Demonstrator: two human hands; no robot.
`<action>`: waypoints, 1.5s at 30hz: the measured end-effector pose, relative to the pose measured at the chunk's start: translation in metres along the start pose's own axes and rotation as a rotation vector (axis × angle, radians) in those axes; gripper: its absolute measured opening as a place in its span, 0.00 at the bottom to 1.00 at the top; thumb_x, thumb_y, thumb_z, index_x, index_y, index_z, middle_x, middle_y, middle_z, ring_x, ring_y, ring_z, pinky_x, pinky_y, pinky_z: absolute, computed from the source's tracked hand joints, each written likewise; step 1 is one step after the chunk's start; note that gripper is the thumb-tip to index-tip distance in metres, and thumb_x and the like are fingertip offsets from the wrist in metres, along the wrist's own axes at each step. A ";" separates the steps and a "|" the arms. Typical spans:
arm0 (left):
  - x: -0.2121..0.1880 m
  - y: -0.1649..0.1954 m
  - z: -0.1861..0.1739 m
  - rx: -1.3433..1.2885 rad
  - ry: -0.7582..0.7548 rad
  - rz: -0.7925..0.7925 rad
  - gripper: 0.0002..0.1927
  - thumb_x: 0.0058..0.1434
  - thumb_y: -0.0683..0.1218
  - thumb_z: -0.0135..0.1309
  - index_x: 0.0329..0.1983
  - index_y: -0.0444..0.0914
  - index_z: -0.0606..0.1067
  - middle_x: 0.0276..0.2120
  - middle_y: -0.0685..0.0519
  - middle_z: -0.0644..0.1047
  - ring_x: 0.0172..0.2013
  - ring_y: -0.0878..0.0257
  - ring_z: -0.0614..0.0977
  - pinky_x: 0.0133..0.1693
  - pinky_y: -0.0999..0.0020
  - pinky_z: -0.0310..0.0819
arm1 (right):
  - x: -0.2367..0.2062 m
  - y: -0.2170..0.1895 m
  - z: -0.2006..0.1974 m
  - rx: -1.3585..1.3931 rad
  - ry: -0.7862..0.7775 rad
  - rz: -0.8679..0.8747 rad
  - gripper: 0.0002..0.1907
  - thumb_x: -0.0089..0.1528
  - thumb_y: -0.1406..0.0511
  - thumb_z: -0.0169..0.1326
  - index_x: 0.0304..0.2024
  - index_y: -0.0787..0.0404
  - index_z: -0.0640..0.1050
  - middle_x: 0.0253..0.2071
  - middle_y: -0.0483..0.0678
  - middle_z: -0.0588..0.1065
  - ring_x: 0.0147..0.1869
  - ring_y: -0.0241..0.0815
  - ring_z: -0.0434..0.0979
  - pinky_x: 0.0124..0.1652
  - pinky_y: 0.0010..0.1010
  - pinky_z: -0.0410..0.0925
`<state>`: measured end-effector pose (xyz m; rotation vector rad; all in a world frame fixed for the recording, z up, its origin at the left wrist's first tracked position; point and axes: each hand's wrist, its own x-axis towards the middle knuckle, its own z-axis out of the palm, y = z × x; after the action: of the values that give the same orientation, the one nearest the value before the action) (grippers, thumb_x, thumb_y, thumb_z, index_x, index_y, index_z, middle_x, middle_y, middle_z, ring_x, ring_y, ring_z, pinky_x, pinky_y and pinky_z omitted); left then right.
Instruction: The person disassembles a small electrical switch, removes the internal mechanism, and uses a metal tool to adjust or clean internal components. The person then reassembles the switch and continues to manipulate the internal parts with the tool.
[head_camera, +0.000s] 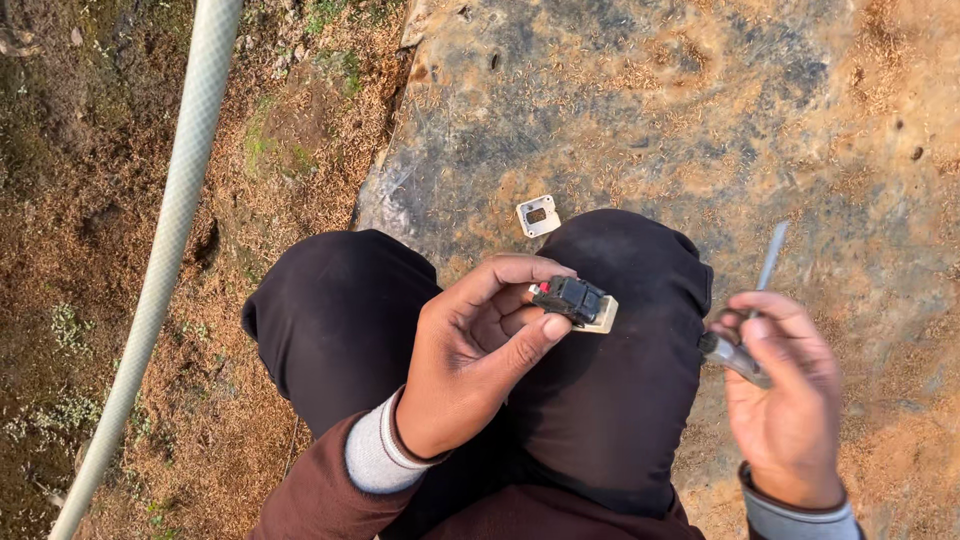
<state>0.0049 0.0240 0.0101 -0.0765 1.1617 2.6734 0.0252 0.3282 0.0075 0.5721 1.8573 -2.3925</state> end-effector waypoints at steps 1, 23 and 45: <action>0.001 -0.001 0.000 -0.011 -0.006 -0.018 0.16 0.69 0.34 0.57 0.59 0.28 0.73 0.53 0.48 0.77 0.56 0.63 0.81 0.61 0.67 0.76 | -0.002 0.009 0.003 -0.014 0.024 0.043 0.20 0.72 0.74 0.48 0.65 0.76 0.67 0.59 0.56 0.75 0.61 0.44 0.78 0.60 0.33 0.70; 0.010 0.012 0.018 0.792 0.076 0.428 0.15 0.59 0.34 0.64 0.50 0.34 0.78 0.49 0.48 0.80 0.48 0.60 0.85 0.50 0.71 0.80 | -0.031 -0.007 -0.053 0.012 -0.058 -0.661 0.14 0.73 0.60 0.59 0.44 0.63 0.72 0.32 0.51 0.76 0.30 0.39 0.74 0.33 0.27 0.72; 0.015 0.015 0.013 1.042 -0.192 0.756 0.14 0.62 0.36 0.65 0.50 0.33 0.77 0.53 0.42 0.80 0.57 0.46 0.83 0.57 0.56 0.82 | -0.020 -0.038 0.016 -0.514 -0.269 -0.831 0.14 0.74 0.61 0.48 0.54 0.63 0.63 0.47 0.64 0.77 0.50 0.51 0.85 0.49 0.52 0.79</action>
<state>-0.0121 0.0262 0.0282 0.9096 2.6984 2.0514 0.0300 0.3199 0.0523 -0.6475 2.7617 -1.9841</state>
